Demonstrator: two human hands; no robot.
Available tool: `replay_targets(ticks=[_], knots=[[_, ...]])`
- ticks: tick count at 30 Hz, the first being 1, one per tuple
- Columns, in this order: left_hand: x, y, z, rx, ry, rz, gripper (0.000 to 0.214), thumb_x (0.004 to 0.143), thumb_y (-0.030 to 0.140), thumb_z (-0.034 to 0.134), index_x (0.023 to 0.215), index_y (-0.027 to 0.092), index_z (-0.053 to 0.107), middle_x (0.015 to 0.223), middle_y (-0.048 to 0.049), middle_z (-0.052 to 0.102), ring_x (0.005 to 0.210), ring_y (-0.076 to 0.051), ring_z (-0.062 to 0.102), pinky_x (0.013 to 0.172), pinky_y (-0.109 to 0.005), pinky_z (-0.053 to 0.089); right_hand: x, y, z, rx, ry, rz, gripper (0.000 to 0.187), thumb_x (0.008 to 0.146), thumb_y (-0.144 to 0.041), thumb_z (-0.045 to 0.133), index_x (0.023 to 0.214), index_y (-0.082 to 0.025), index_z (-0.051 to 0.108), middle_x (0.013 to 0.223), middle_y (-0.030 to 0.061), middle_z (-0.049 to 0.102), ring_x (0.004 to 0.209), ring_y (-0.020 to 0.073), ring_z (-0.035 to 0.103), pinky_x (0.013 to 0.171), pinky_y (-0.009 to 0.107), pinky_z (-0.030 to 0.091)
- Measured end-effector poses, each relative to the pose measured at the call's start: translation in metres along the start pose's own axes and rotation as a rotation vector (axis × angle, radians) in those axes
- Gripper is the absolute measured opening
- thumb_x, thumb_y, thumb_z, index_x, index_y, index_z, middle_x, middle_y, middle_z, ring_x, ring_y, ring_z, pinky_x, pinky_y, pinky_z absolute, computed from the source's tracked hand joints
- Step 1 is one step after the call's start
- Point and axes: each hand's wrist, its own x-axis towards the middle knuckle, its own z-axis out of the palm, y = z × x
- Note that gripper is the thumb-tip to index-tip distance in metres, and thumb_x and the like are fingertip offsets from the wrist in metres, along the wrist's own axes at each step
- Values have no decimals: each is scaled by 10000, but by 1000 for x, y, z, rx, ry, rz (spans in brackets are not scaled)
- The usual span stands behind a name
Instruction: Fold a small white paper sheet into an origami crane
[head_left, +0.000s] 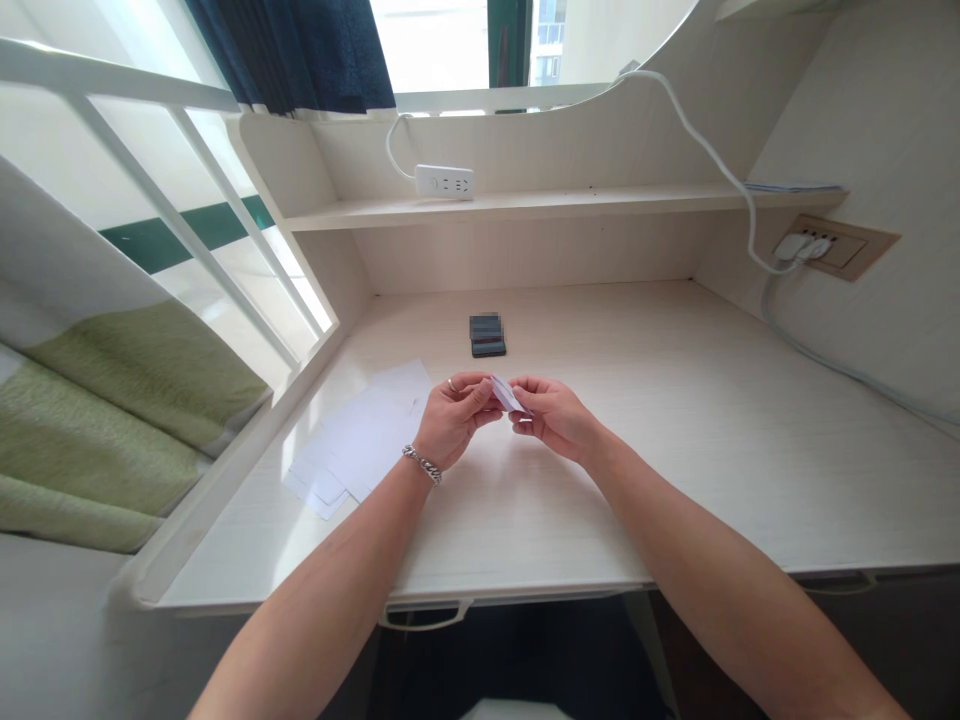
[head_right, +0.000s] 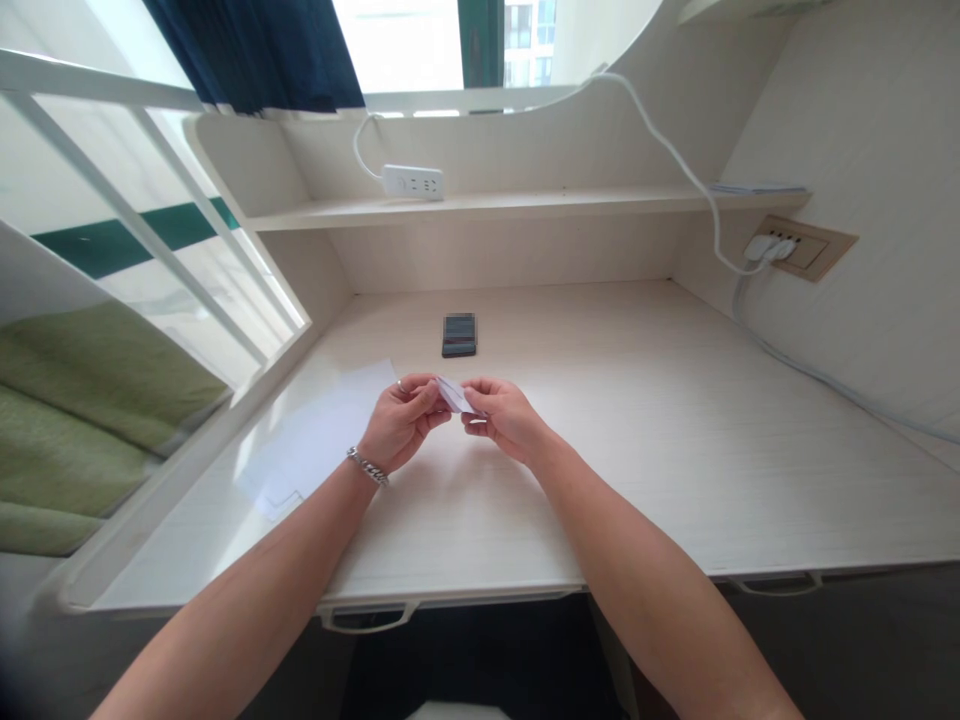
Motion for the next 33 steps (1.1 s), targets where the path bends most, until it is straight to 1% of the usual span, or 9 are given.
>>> replay_targets(ticks=[6,9,12,15,19,21,26,29,33], knots=[[0,0,1,117,80,11,332,669,304,797,864,152,576,737,-34,718,658,-153,688,640,-283,559,5,5,-1,-217,146,-89,244,744,-369,692,899,-199,610,794,6,625,634,118,555,603,282,457],[1,-3,0,216,106,8,355,634,260,810,851,155,550,696,-19,699,644,-161,684,625,-299,568,9,11,-3,-449,223,-252,176,778,-343,634,883,-211,584,750,7,631,676,156,584,641,313,477],[2,-6,0,254,107,32,358,609,239,820,842,142,567,717,-19,692,671,-160,686,671,-329,586,9,14,-3,-734,300,-480,113,787,-309,616,840,-212,637,862,43,653,832,194,601,732,332,478],[3,-7,0,242,142,81,362,584,239,836,829,128,594,743,-27,691,723,-164,688,741,-364,591,6,12,-2,-870,342,-542,189,836,-348,570,858,-222,710,972,67,667,922,214,596,790,339,463],[4,-7,-1,254,176,104,410,541,259,868,836,123,618,751,-47,705,732,-172,688,754,-355,584,4,10,2,-834,138,-397,330,841,-492,567,903,-208,724,916,50,695,899,227,615,770,326,459],[4,-7,-3,266,169,96,424,537,263,874,851,120,628,752,-60,716,725,-171,690,751,-341,579,6,12,3,-806,93,-342,361,815,-526,589,864,-193,717,833,36,687,845,225,617,737,320,456],[3,-9,-2,294,143,59,404,579,288,859,866,125,626,745,-71,725,711,-186,702,768,-368,576,10,15,2,-478,197,-241,338,797,-503,603,800,-180,703,796,32,683,831,197,622,788,332,472],[3,-8,-1,354,141,30,403,588,289,853,868,134,610,698,-52,709,664,-179,692,707,-346,576,10,12,4,-287,244,-173,320,753,-492,654,797,-179,701,798,39,690,824,181,628,827,342,480],[2,-7,0,426,151,-22,402,602,307,840,859,152,572,618,-27,673,601,-170,666,606,-303,550,8,11,7,-200,252,-140,324,724,-487,693,773,-167,696,784,49,691,778,161,627,827,333,483]])
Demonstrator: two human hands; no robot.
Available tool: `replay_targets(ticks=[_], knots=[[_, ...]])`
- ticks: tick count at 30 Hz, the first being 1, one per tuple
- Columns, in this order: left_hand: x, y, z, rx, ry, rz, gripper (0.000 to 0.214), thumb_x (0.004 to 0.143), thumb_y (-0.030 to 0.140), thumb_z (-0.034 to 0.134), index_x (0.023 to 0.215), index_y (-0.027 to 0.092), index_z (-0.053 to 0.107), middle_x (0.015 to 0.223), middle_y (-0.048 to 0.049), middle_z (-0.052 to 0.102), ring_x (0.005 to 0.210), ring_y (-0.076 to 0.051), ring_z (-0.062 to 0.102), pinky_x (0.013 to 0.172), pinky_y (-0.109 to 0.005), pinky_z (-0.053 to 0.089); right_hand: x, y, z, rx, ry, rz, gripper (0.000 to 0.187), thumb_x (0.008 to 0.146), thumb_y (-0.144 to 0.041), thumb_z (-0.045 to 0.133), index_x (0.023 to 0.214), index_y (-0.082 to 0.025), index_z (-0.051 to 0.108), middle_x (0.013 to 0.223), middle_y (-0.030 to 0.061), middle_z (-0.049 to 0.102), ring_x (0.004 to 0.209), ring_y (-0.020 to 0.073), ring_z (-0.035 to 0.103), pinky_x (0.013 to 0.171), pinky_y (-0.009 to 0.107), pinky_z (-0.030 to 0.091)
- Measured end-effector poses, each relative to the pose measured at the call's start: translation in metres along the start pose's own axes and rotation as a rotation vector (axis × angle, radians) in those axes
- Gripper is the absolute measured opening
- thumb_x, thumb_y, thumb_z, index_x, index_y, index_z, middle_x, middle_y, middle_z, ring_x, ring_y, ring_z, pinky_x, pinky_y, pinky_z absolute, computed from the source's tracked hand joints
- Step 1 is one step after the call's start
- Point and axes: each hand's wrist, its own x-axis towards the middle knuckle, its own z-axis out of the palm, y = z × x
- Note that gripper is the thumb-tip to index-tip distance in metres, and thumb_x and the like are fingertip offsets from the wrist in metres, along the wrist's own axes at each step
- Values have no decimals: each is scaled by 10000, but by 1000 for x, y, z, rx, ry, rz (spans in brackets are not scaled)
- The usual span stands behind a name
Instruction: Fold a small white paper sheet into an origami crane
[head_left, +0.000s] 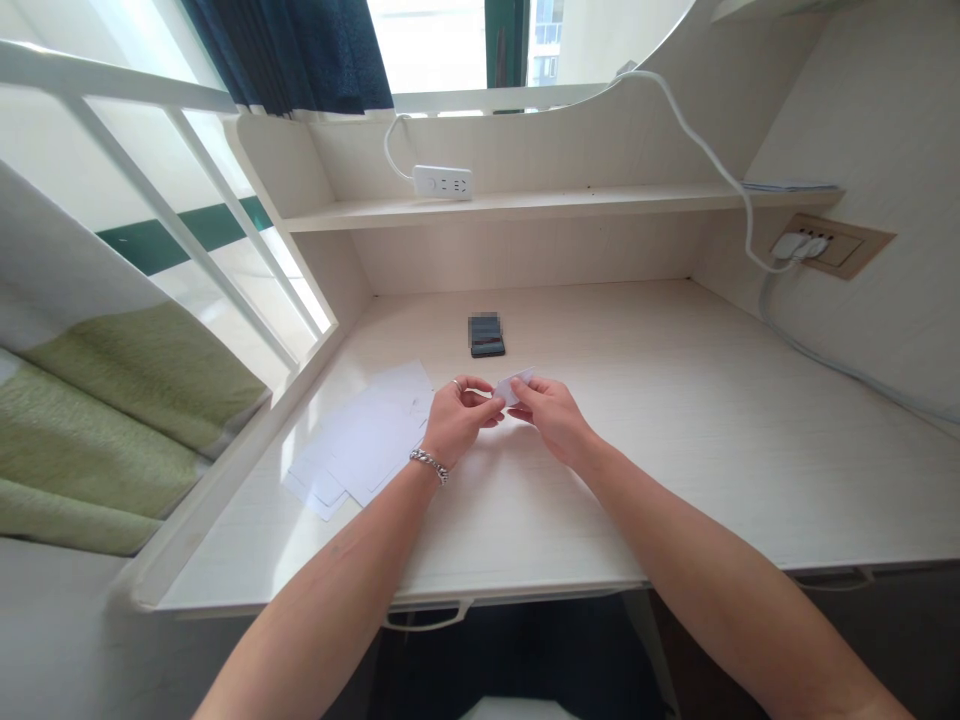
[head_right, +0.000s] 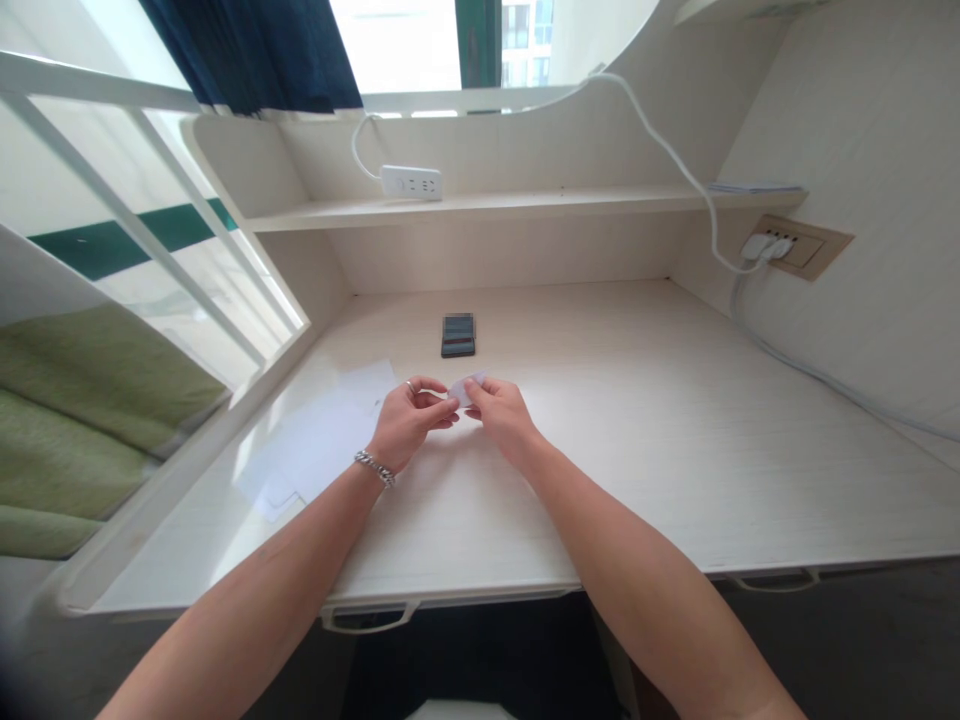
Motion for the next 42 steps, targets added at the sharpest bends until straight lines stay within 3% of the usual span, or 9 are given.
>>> replay_targets(ticks=[6,9,12,18,22,28,33,37,42], knots=[[2,-3,-3,219,6,12,374,639,399,791,876,173,610,576,-3,636,484,-129,568,481,-240,427,4,6,-1,-50,10,-59,356,703,-512,712,791,-171,660,801,52,696,740,156,630,767,327,503],[2,-6,-5,381,14,50,342,657,486,751,765,177,652,564,3,607,480,-114,511,458,-231,348,6,6,-3,-80,46,-66,354,714,-505,705,837,-179,644,806,48,701,761,162,640,724,311,505],[2,-8,-6,439,-57,66,362,704,530,689,650,176,637,593,0,606,520,-113,503,488,-235,344,5,4,-5,-86,47,-66,344,748,-507,674,864,-185,638,835,56,709,800,170,647,687,290,491],[0,-6,-7,371,-140,53,338,722,505,680,668,173,645,613,3,595,551,-112,513,532,-237,383,4,2,-5,41,15,-66,395,622,-449,797,852,-169,640,797,51,698,787,174,651,753,319,496],[-1,-1,-6,355,-197,35,336,699,495,711,692,163,657,631,-15,612,563,-120,532,535,-239,395,4,1,-8,15,25,-82,428,571,-418,820,856,-170,618,722,28,675,712,173,640,705,329,497],[1,-1,-3,128,-118,27,337,732,489,689,765,158,639,660,-21,617,578,-117,555,558,-240,439,1,-1,-6,-204,-36,-147,355,644,-365,765,879,-181,573,601,-10,633,562,142,576,536,269,433],[5,-6,-4,214,-24,131,311,736,457,691,714,151,647,633,-24,622,578,-120,551,550,-238,430,0,2,-3,-220,-50,-99,379,679,-385,757,953,-178,595,636,16,666,597,157,611,579,288,475],[7,-6,-4,242,79,119,298,752,441,674,699,151,631,599,-24,621,551,-126,549,525,-244,426,4,5,-6,-253,-40,-12,276,722,-421,713,774,-158,646,707,59,678,664,155,619,636,290,492],[5,-3,-3,180,5,44,296,736,435,694,729,143,646,611,-39,635,570,-135,573,570,-264,471,7,7,-12,-420,-11,-106,205,749,-350,648,659,-170,612,641,35,638,623,144,576,620,286,474]])
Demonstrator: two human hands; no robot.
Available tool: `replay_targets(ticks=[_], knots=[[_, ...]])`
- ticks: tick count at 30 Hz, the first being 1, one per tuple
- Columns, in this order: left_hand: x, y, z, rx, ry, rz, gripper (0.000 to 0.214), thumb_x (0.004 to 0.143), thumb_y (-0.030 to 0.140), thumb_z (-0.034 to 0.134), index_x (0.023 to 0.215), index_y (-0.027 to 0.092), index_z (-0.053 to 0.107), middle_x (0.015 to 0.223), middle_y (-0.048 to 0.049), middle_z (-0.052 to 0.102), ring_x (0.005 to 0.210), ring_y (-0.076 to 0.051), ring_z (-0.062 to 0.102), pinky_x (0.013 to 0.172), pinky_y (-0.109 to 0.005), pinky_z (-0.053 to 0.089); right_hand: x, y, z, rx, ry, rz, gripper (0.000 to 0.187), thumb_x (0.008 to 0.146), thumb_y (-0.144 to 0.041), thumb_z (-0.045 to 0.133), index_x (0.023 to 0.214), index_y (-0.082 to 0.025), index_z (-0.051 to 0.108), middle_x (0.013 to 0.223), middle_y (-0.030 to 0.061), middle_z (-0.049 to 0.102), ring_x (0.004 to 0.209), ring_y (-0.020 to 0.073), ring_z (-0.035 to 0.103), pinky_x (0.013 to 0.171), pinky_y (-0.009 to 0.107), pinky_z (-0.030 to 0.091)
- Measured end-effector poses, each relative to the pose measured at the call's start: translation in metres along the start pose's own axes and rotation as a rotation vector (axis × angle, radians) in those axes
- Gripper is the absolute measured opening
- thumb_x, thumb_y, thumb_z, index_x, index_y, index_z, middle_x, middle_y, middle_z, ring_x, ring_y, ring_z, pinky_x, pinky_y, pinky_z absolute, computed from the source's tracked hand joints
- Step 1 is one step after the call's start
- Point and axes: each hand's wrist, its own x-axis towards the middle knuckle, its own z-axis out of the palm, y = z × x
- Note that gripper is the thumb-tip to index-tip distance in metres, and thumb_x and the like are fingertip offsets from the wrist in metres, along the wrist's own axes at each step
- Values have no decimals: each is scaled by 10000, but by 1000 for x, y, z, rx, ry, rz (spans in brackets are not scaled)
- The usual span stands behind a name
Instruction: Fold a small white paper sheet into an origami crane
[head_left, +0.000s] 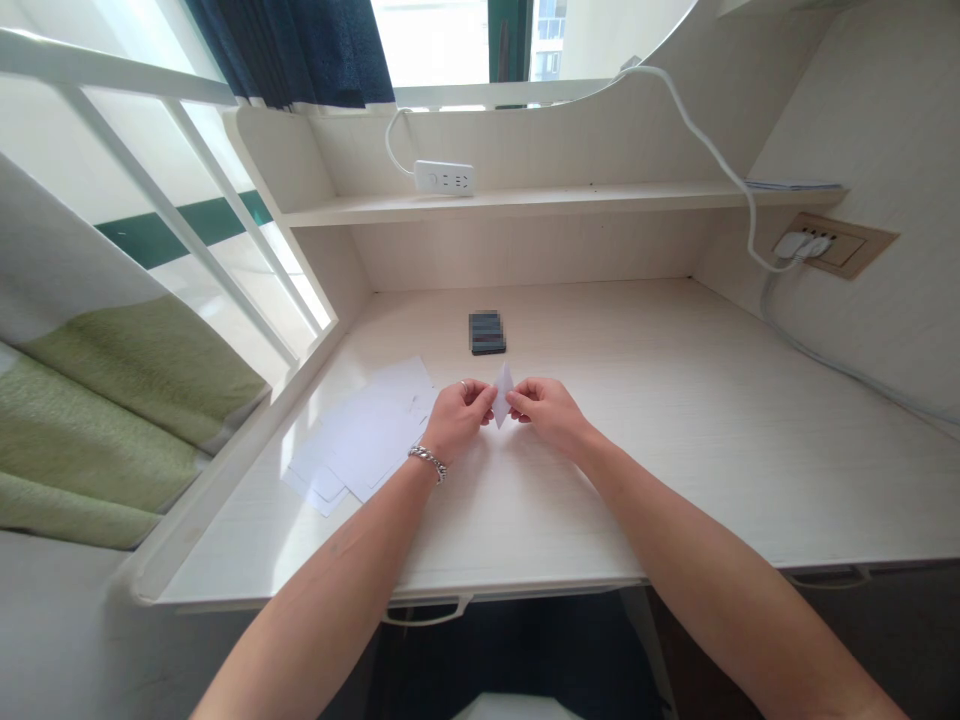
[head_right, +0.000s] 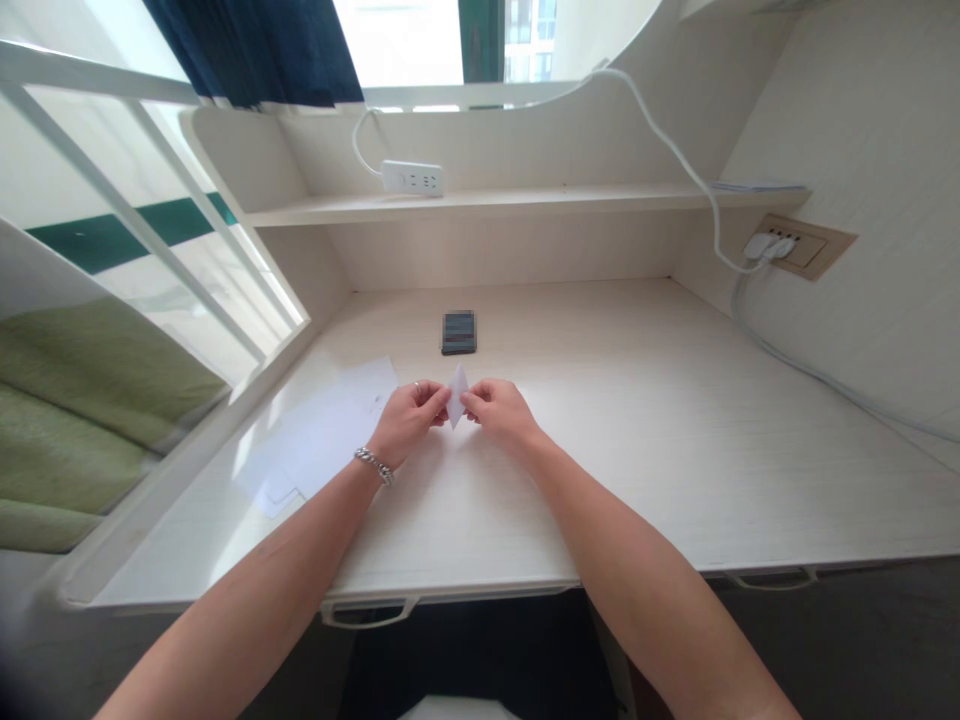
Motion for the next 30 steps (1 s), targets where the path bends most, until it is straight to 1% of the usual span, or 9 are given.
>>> replay_targets(ticks=[4,9,12,16,19,22,24,27,30], knots=[[0,-2,-2,67,-62,11,271,734,417,694,726,148,657,622,-37,632,569,-132,570,559,-258,454,1,2,-3,-34,-2,-12,208,743,-373,630,708,-167,633,686,38,653,655,158,584,605,278,469],[-1,-7,-1,111,-153,44,237,762,393,655,711,162,631,660,-30,631,583,-126,570,576,-256,454,2,2,-1,-25,77,-24,260,745,-425,616,674,-175,607,641,17,606,604,144,527,539,262,419],[-1,-7,0,114,-127,76,235,780,384,633,700,165,601,627,-22,612,567,-122,556,561,-251,440,-1,-3,2,40,72,11,266,744,-432,626,674,-177,602,642,18,602,599,141,524,542,268,428],[0,-5,0,111,-63,72,226,788,377,624,729,160,597,634,-25,616,571,-124,556,553,-252,437,-5,-11,4,198,-8,104,259,733,-427,664,745,-172,625,754,43,644,690,153,586,615,285,483],[-1,-3,1,33,-69,26,235,758,376,663,716,155,596,648,-26,618,585,-122,565,574,-256,457,-6,-11,2,181,-45,91,249,714,-395,695,690,-166,599,697,37,625,658,142,577,623,285,477],[-1,-2,1,-58,-88,-24,285,714,400,718,687,147,592,645,-29,611,601,-123,576,592,-262,472,-5,-7,1,108,-69,48,273,720,-406,692,649,-171,571,625,23,598,583,124,532,579,276,446],[-2,-2,1,-82,-77,-23,301,692,406,745,688,140,604,635,-31,609,604,-123,576,589,-260,468,-5,-7,1,69,-85,30,283,719,-418,692,647,-172,571,609,21,594,567,121,517,557,269,427],[-2,-1,1,-91,-46,-13,289,683,388,758,695,132,626,623,-31,615,594,-117,568,579,-252,458,-7,-9,2,113,-99,36,261,718,-403,691,686,-164,592,640,23,603,584,118,521,569,265,431],[-2,0,0,-124,-28,-57,276,665,368,770,705,127,643,637,-32,629,598,-117,576,586,-254,463,-7,-10,1,153,-129,50,212,718,-353,685,723,-151,619,662,22,605,603,113,525,593,262,440]])
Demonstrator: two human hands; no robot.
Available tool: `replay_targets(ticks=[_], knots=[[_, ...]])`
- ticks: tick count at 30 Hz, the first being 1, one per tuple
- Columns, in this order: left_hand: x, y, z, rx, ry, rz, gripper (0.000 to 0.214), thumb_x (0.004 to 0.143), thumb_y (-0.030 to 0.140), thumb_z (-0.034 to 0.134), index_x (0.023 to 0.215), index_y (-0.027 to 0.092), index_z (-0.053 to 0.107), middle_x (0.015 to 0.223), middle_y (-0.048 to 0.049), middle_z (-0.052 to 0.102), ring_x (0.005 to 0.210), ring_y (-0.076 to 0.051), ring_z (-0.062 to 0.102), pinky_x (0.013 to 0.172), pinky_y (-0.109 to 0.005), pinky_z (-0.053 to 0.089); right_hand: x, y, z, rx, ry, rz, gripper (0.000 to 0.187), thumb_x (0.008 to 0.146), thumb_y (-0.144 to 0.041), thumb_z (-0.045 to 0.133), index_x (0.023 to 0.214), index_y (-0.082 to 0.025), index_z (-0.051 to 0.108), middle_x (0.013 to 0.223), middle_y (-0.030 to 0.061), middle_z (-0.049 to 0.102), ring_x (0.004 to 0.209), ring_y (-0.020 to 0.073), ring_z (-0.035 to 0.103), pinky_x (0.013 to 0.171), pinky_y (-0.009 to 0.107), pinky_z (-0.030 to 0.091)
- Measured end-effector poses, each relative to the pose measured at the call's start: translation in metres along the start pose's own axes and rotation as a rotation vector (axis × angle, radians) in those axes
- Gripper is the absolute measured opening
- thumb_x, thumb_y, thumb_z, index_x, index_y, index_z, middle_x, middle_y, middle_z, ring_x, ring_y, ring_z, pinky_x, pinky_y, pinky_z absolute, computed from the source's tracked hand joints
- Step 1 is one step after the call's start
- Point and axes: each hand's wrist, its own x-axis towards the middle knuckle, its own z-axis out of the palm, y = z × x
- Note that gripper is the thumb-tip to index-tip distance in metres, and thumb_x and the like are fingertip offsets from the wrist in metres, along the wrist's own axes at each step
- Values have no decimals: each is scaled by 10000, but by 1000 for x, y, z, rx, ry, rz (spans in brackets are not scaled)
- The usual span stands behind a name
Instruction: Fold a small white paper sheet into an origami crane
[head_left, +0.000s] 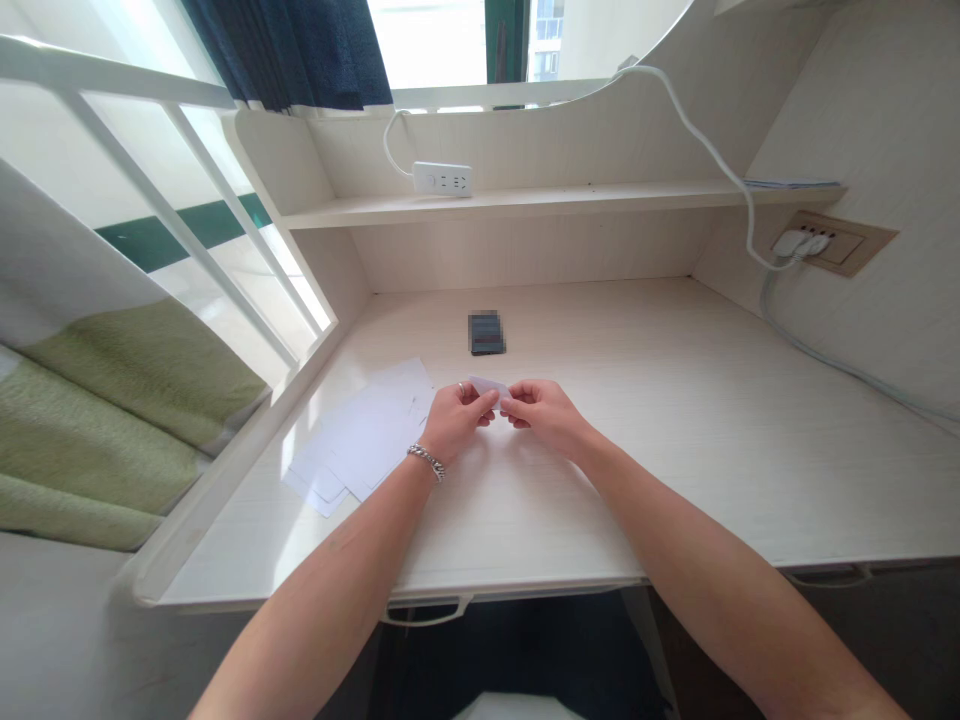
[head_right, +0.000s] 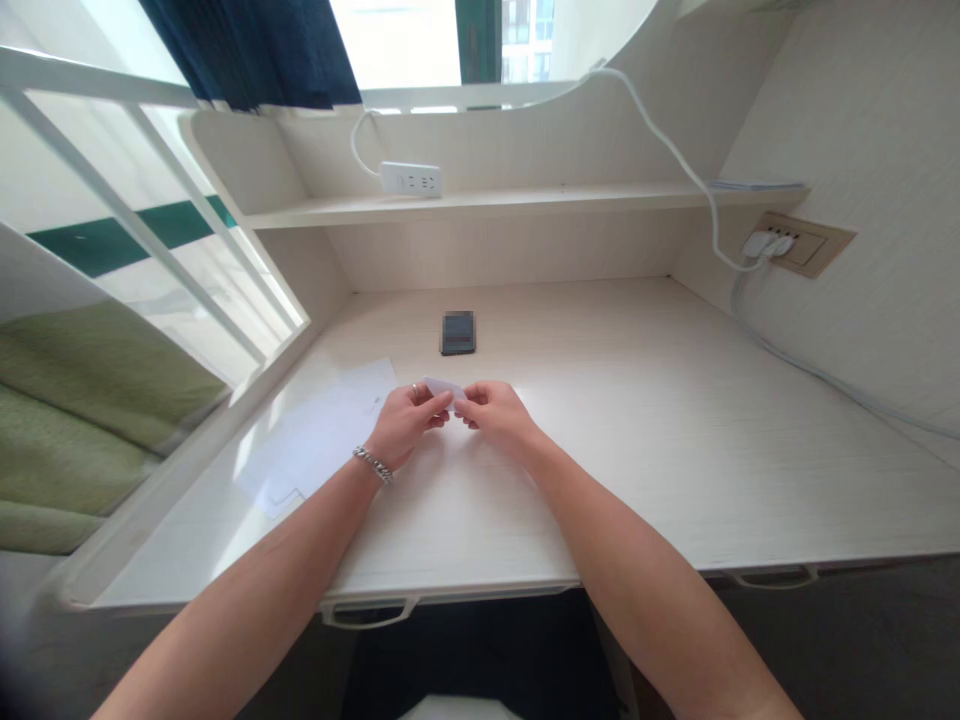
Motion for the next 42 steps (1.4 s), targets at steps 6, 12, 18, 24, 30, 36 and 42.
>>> replay_targets(ticks=[6,12,18,24,30,36,42], knots=[[2,1,-3,-114,15,-48,325,615,342,815,810,119,680,733,-49,676,666,-124,614,637,-253,490,4,6,-10,-156,-25,-24,156,715,-304,670,748,-151,663,685,30,631,590,119,533,576,272,438],[2,3,-4,-112,70,-54,345,613,373,827,766,112,661,689,-76,696,641,-150,658,642,-278,537,5,0,-13,-10,121,-23,222,677,-316,726,818,-148,693,709,30,643,653,129,565,630,279,472],[2,2,-4,-149,39,-53,344,631,373,824,766,105,656,677,-83,701,623,-158,676,624,-273,554,6,-1,-17,46,155,-68,264,638,-349,767,805,-152,711,708,35,662,621,125,563,610,287,474],[1,1,-4,-140,-14,-62,356,613,365,838,777,112,648,710,-73,704,654,-157,683,659,-283,562,7,1,-18,0,133,-72,218,657,-334,743,784,-158,719,679,28,655,607,124,548,587,282,456],[-2,2,0,-77,-10,-12,329,617,339,831,785,116,656,744,-68,705,662,-161,680,699,-324,569,4,-1,-16,-65,112,-104,242,687,-328,720,869,-168,720,688,33,680,614,136,576,583,281,462],[-1,0,0,-54,2,65,327,636,328,815,847,120,677,827,-82,721,743,-173,679,681,-308,567,1,-1,-8,-68,132,-138,251,695,-346,720,875,-172,742,782,61,729,713,173,629,614,293,482],[1,-2,0,-73,7,118,390,629,325,822,939,121,705,839,-92,735,764,-185,684,711,-333,574,2,2,-7,-65,170,-137,316,700,-350,715,958,-174,760,868,73,755,768,193,650,654,312,496]])
